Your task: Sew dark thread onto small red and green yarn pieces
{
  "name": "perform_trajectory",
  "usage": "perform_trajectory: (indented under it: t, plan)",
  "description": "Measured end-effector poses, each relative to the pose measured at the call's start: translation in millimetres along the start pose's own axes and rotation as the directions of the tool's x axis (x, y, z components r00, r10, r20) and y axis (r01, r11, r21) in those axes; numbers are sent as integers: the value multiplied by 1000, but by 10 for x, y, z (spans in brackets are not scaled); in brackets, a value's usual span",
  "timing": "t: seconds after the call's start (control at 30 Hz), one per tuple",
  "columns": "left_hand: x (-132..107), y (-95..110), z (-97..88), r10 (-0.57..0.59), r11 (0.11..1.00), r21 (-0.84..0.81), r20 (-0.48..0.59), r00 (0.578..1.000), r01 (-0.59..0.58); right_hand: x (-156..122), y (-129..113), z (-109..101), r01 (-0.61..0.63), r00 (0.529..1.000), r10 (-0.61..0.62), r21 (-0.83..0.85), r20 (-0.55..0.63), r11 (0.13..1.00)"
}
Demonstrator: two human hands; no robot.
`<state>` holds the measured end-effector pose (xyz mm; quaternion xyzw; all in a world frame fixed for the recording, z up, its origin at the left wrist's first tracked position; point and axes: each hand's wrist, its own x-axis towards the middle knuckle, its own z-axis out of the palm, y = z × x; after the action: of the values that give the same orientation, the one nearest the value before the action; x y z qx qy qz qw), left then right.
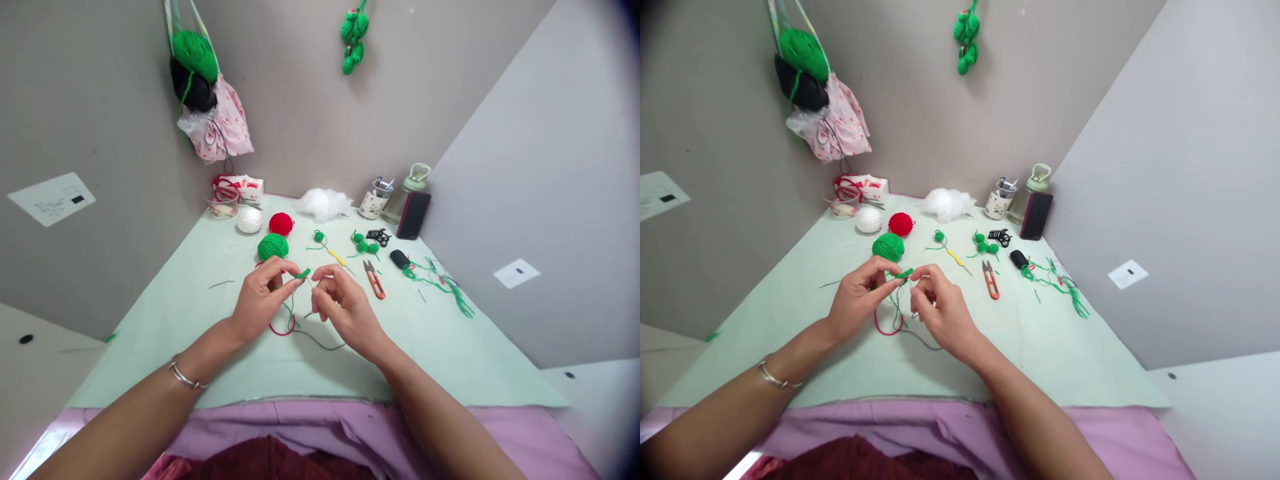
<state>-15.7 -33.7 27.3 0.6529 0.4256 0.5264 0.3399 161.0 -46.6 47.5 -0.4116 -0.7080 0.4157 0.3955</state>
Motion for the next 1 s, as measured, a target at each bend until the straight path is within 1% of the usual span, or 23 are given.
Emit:
perform_trajectory:
  t: [0.1,0.23,0.27,0.33,0.4,0.47,0.5,0.53,0.57,0.6,0.67,0.7,0.77,0.83,0.87,0.9,0.93,0.97,1.0]
  plan:
    - [0,8,12,-36,998,-54,80,996,40,38,12,-26,-9,999,11,41,-37,999]
    - [22,20,4,-145,973,-154,160,976,170,111,32,-189,-37,995,40,41,-92,998]
    - [30,25,0,-154,968,-171,184,971,186,126,41,-227,-64,995,68,57,-76,996]
    - [43,37,-4,-147,965,-181,223,964,189,150,70,-269,-158,987,157,150,17,976]
    - [49,47,-2,-127,970,-171,245,961,172,166,109,-258,-271,961,245,276,126,922]
    - [51,56,-1,-115,971,-172,265,957,164,186,152,-227,-353,935,305,387,182,852]
    - [51,60,-2,-113,969,-183,281,953,169,202,175,-222,-368,930,323,431,176,824]
    - [50,65,-3,-113,964,-199,305,946,179,223,198,-232,-361,932,334,469,144,806]
    - [48,71,-6,-112,956,-221,336,935,194,250,219,-261,-333,937,340,505,83,796]
    - [46,76,-8,-113,944,-249,369,923,215,280,238,-313,-285,940,341,542,-3,791]
    - [43,86,-13,-125,913,-306,417,900,269,335,261,-479,-167,928,330,596,-174,785]
    - [42,89,-18,-145,894,-327,435,889,306,351,261,-589,-122,921,320,614,-223,780]
    - [46,90,-39,-209,851,-350,460,863,392,341,244,-855,-87,929,282,599,-239,796]
    - [62,88,-84,-260,807,-365,487,834,465,263,227,-1180,-36,945,195,508,-264,861]
    - [74,87,-115,-271,786,-382,492,827,486,201,230,-1362,25,938,133,447,-319,894]
    - [88,86,-149,-275,768,-407,488,828,495,130,246,-1552,113,906,59,374,-420,921]
    - [103,86,-184,-276,753,-433,476,835,496,55,273,-1741,175,863,-4,291,-505,941]
    - [118,86,-215,-278,741,-457,459,844,492,-14,310,-1919,223,816,-50,233,-576,947]
    - [130,86,-239,-285,732,-473,440,852,490,-70,351,-2070,251,785,-69,216,-616,944]
